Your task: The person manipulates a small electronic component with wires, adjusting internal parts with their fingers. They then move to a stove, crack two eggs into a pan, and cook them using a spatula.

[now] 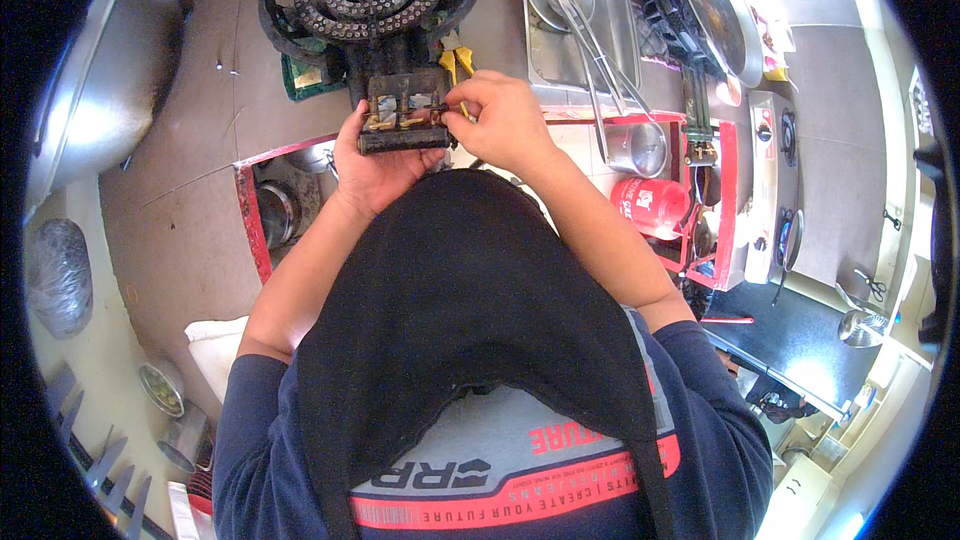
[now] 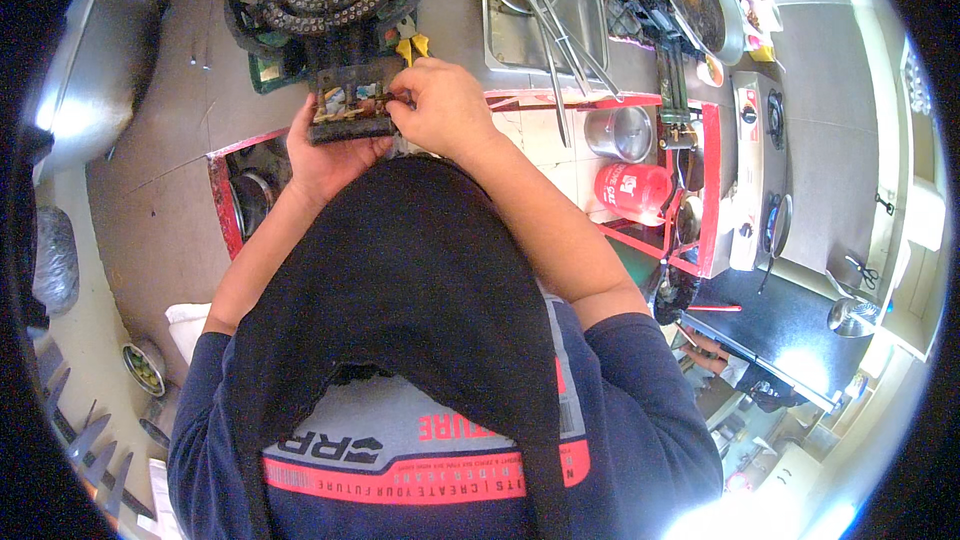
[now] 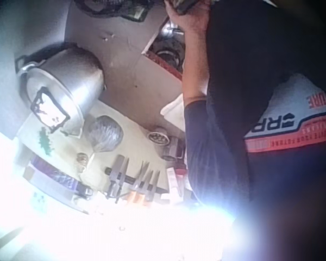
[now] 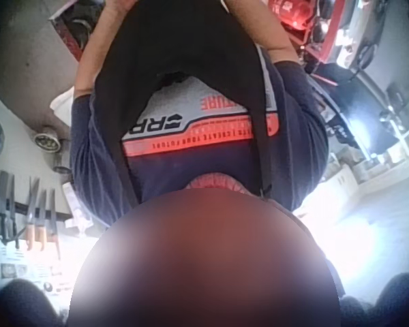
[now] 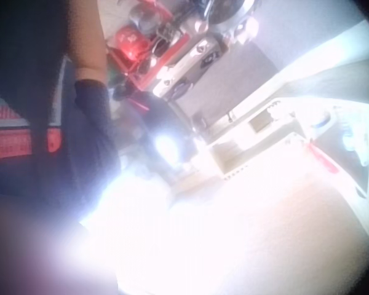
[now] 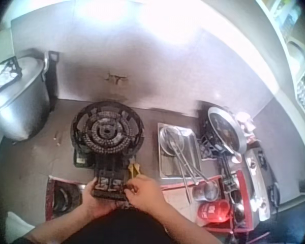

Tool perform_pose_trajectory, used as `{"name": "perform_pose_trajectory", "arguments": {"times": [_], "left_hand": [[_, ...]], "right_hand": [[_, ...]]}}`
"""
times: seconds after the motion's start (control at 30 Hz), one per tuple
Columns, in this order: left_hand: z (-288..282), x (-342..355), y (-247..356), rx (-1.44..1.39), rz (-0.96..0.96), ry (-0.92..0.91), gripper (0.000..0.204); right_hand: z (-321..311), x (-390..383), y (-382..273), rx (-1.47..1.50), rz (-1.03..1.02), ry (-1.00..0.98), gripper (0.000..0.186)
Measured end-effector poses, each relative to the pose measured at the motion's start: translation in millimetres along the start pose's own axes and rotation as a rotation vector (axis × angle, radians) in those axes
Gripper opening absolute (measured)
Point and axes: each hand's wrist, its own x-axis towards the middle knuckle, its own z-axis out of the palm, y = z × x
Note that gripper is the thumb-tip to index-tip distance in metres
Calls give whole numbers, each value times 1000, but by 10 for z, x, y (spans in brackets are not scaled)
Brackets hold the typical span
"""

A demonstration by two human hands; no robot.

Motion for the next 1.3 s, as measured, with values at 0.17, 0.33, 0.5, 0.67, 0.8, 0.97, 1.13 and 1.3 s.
{"name": "perform_pose_trajectory", "arguments": {"times": [0.17, 0.33, 0.5, 0.67, 0.8, 0.97, 1.13, 1.3], "left_hand": [[36, -6, -7, 15, 1, 13, 67], [28, -5, -10, -7, 2, -27, 66], [-40, 15, 1, -25, -17, -115, 71], [-33, 29, 10, -10, -17, -68, 71], [7, 19, 17, -6, -19, -40, 69], [-20, 26, 21, 6, -23, -72, 71], [-50, 40, 20, -2, -28, -81, 71], [-46, 32, 13, 4, -13, -25, 71]], "right_hand": [[12, -5, -4, -3, 20, -6, 18], [37, -7, 15, 51, 17, 21, 15], [70, -11, 48, 83, 17, 38, 13], [88, -12, 87, 102, 19, 48, 15], [94, 6, 109, 111, 29, 30, 16], [92, 6, 110, 118, 44, 12, 17], [109, -2, 116, 177, 66, 25, 17], [149, -4, 134, 221, 113, 33, 19]]}}
